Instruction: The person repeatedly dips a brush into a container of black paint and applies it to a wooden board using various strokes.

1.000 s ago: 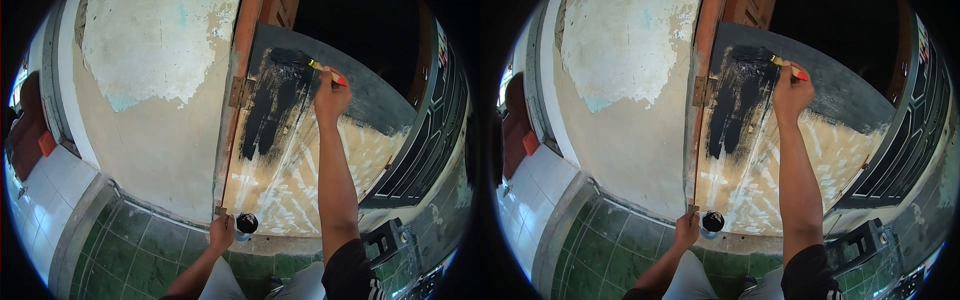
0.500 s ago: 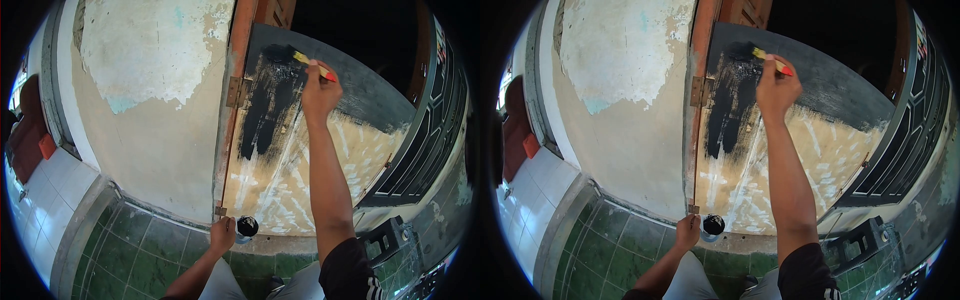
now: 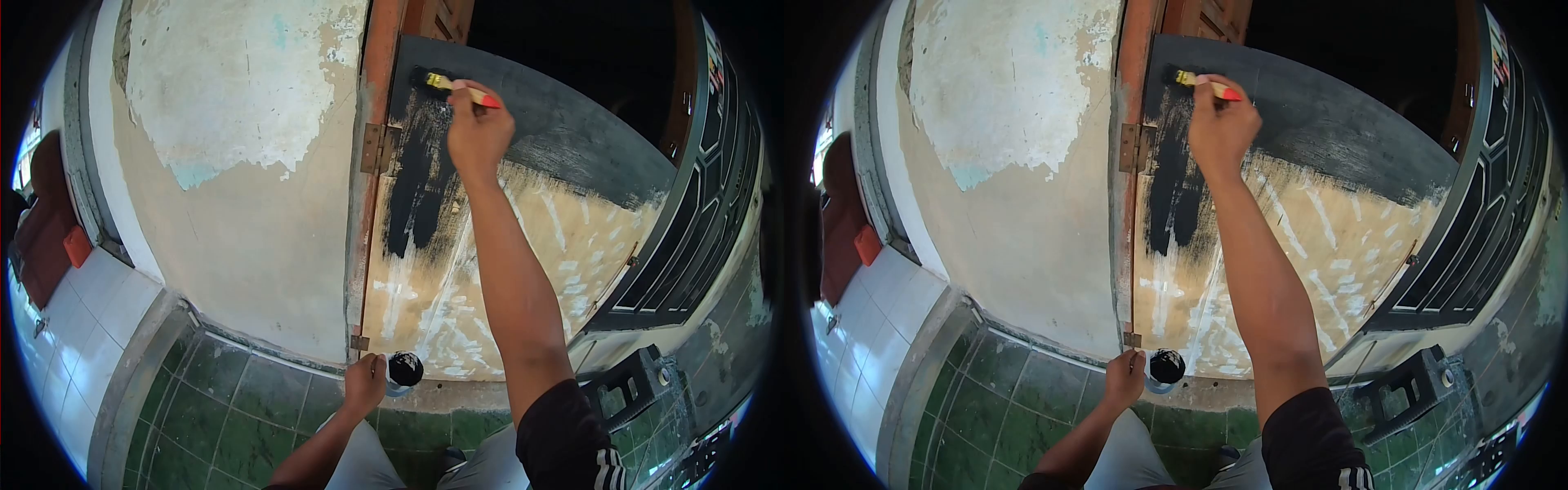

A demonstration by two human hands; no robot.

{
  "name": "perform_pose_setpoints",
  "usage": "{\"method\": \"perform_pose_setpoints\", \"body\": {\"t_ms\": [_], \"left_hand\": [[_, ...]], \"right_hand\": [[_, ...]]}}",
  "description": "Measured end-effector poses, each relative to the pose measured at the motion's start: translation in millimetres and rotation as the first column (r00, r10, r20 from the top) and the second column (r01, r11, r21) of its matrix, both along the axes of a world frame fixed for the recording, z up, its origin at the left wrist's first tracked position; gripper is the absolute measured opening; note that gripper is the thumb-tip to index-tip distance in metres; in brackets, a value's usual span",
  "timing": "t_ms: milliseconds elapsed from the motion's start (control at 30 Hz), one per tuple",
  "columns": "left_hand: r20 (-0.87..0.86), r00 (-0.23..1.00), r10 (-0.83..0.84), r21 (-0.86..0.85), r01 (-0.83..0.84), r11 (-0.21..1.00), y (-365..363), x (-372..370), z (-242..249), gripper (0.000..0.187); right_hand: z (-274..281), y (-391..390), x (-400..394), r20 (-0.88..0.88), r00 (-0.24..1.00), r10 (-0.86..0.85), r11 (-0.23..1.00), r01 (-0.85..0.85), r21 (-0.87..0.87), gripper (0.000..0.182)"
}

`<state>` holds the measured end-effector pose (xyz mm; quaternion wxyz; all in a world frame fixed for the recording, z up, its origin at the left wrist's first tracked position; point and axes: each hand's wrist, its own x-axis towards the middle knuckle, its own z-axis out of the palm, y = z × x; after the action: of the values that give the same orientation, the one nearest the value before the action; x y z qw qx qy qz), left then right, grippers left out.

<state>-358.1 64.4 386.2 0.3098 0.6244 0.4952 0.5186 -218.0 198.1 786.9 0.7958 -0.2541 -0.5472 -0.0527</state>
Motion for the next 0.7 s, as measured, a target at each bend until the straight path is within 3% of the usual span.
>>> {"method": "perform_pose_setpoints", "body": {"t_ms": [100,133,200,267,367,400,500,567,633,700], "left_hand": [[0.007,1.0,0.001,0.027,-0.001,1.0,-3.0,1.4,3.1,0.033],[0.006,1.0,0.0,0.017,0.0,1.0,-4.5,1.5,3.9,0.033],[0.01,1.0,-0.014,-0.007,0.014,1.0,-5.5,-0.2,2.7,0.033],[0.019,0.999,-0.044,-0.033,0.044,0.998,-6.6,-1.9,-0.9,0.034],[-0.004,0.998,-0.058,-0.038,0.058,0.998,-6.5,-2.2,-7.2,0.034],[-0.016,0.998,-0.058,-0.04,0.058,0.998,-8.5,-2.5,-6.1,0.034],[-0.035,0.998,-0.062,-0.053,0.06,0.997,-13.0,-2.3,1.1,0.034],[-0.016,0.998,-0.066,-0.076,0.065,0.995,-14.8,-1.4,2.8,0.034],[-0.025,0.998,-0.064,-0.078,0.062,0.995,-15.6,-0.2,2.2,0.034],[-0.032,0.998,-0.062,-0.067,0.06,0.996,-13.9,1.5,-1.6,0.033]], "right_hand": [[-4.2,16.0,20.0,0.011,0.973,-0.23,0.973,0.23,0.033,0.015],[-3.9,13.9,34.8,-0.035,0.981,-0.191,0.98,0.192,0.051,0.015],[-9.6,-2.1,68.9,-0.055,0.94,-0.337,0.941,0.338,0.023,0.015],[-18.6,-11.6,108.4,-0.077,0.87,-0.486,0.858,0.492,0.146,0.013],[-23.0,-44.3,144.7,-0.104,0.654,-0.749,0.627,0.751,0.206,0.012],[-22.9,-51.5,148.2,-0.083,0.606,-0.791,0.584,0.789,0.189,0.01],[-19.8,-38.9,132.3,0.014,0.524,-0.851,0.495,0.793,0.355,0.01],[-21.9,-14.9,96.0,0.16,0.529,-0.834,0.54,0.719,0.437,0.01],[-27.4,-1.9,44.0,0.284,0.605,-0.743,0.664,0.617,0.422,0.009],[-32.8,-1.0,2.7,0.4,0.741,-0.539,0.841,0.452,0.298,0.011]]}}
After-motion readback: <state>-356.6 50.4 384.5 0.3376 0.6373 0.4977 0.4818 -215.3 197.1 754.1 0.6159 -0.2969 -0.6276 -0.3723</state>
